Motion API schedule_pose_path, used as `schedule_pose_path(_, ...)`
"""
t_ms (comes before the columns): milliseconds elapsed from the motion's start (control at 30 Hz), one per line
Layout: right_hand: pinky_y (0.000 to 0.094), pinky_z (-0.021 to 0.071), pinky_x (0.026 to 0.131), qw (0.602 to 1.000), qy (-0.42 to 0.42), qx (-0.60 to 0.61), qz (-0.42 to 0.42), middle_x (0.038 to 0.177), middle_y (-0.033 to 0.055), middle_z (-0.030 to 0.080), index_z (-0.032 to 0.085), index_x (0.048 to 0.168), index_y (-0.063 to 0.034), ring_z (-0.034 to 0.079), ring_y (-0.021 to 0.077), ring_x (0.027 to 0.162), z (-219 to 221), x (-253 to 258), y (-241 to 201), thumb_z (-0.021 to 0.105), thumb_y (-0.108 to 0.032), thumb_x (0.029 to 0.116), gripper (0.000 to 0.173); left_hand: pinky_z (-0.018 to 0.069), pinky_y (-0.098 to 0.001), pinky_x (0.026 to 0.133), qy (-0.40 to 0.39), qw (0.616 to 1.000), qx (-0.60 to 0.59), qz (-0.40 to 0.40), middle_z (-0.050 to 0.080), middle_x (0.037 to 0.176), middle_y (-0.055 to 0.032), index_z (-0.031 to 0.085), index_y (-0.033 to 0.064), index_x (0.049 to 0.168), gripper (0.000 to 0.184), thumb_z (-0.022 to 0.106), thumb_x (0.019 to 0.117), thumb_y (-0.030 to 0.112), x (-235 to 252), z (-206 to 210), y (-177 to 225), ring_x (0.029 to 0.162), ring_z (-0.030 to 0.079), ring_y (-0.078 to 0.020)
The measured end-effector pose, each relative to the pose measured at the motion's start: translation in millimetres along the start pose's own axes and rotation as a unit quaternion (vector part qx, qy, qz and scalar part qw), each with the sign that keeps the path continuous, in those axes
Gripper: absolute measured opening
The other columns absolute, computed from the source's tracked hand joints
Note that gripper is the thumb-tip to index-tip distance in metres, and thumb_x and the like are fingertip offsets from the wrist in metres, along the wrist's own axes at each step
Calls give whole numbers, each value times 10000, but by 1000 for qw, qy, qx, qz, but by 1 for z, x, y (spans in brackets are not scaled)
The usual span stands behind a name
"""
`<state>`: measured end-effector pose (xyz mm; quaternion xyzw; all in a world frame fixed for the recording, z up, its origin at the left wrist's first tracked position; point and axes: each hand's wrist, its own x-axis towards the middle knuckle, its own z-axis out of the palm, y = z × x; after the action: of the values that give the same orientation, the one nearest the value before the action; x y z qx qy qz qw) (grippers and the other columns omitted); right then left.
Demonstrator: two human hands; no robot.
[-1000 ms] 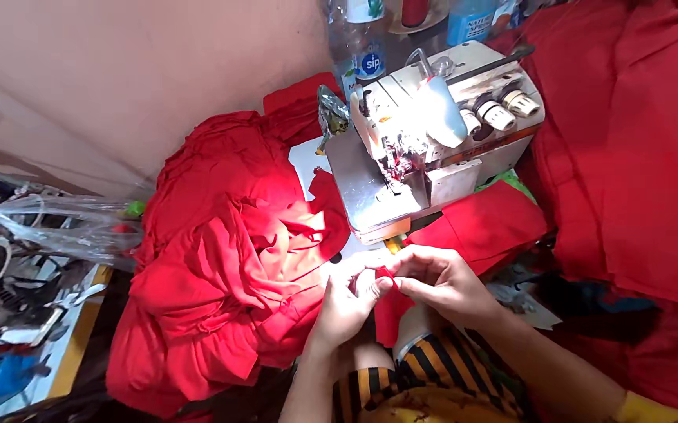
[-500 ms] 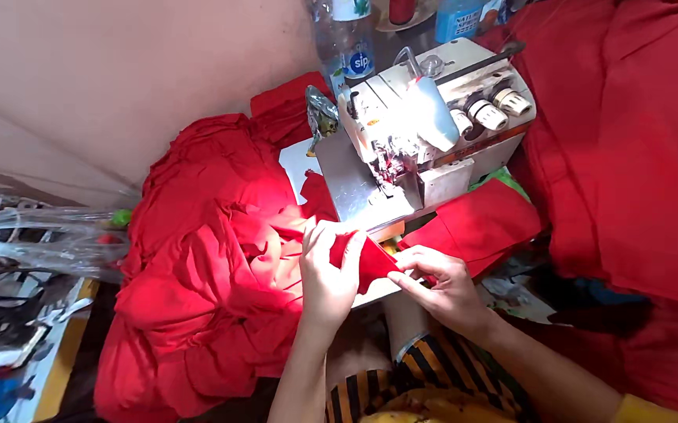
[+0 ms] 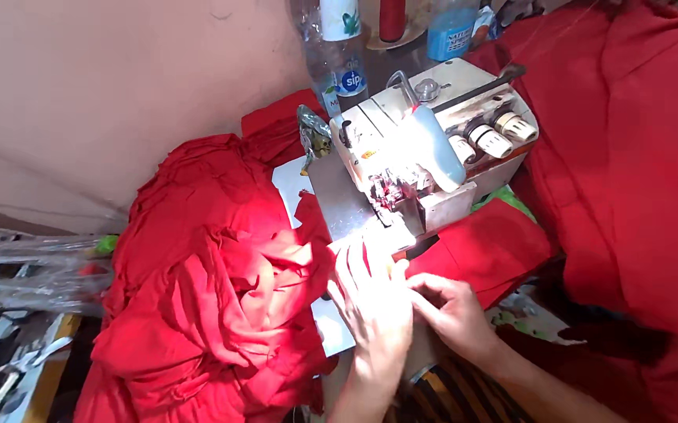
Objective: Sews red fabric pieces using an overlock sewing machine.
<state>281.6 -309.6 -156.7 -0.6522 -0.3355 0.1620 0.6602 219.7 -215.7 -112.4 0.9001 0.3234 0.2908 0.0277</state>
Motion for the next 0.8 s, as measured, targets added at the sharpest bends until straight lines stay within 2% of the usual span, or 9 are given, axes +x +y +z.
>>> schedule_pose_path(67,96,517,614,999,4,-20,-26,757,-25,690,720,889,-13,605,-80,644,-6,-7,5,609,-122,920,159,384,-639,1012,-3,1000,-26,13,684,1227,-228,735,33,1155,480,501,970,408,-8,8,1,1221,594,-443)
schedule_pose_path(167,83,513,590,1000,25,-7,-17,737,-55,666,698,889,-8,592,-98,625,-12,-9,4,581,-91,922,147,354,-649,1032,-17,997,-60,49,695,1244,-190,747,68,1180,555,409,1021,478,-7,15,1,1223,598,-426)
schedule_pose_path(267,101,527,578,999,39,27,2,740,-85,659,683,920,-21,602,-82,621,-18,5,-4,582,-80,961,124,335,-616,1053,-17,995,-87,48,673,1268,-211,740,58,1149,517,435,1015,453,2,22,2,1235,582,-409)
schedule_pose_path(333,104,529,574,998,42,49,19,730,-101,655,676,910,-37,606,-78,615,-19,12,-8,583,-65,951,105,312,-608,1086,-32,994,-95,38,639,1333,-228,713,34,1212,541,447,1003,456,4,17,3,1282,549,-421)
schedule_pose_path(433,115,536,566,995,35,81,51,709,-109,647,670,887,-55,611,-65,597,-20,13,-13,595,-62,944,94,322,-591,1116,-51,994,-90,27,620,1382,-207,681,45,1309,515,464,1013,407,3,11,3,1320,530,-419)
schedule_pose_path(567,106,522,554,994,35,85,65,680,-121,625,667,861,-69,596,-73,582,-21,16,-18,612,-70,935,91,356,-580,1078,-51,995,-84,32,638,1353,-195,726,81,1251,386,485,1015,269,6,5,0,1310,525,-421)
schedule_pose_path(667,108,514,557,997,37,57,49,657,-100,612,660,843,-52,578,-71,565,-20,28,-17,637,-60,929,89,341,-579,1112,-103,989,-103,38,585,1424,-127,673,118,1311,373,486,1042,297,21,-1,-9,1385,466,-345)
schedule_pose_path(733,111,467,512,998,46,32,28,613,-87,568,634,784,-67,526,-62,517,-16,43,-14,667,-55,912,132,359,-592,1100,-141,983,-104,48,535,1472,-128,632,118,1371,407,487,1037,300,35,-7,-16,1397,455,-326)
schedule_pose_path(800,115,362,441,998,64,12,-9,549,-84,470,547,669,-102,420,-51,454,-11,60,-8,694,-60,895,273,337,-634,1097,-173,977,-104,66,502,1502,-169,587,52,1400,433,507,1034,270,47,-10,-25,1412,440,-356)
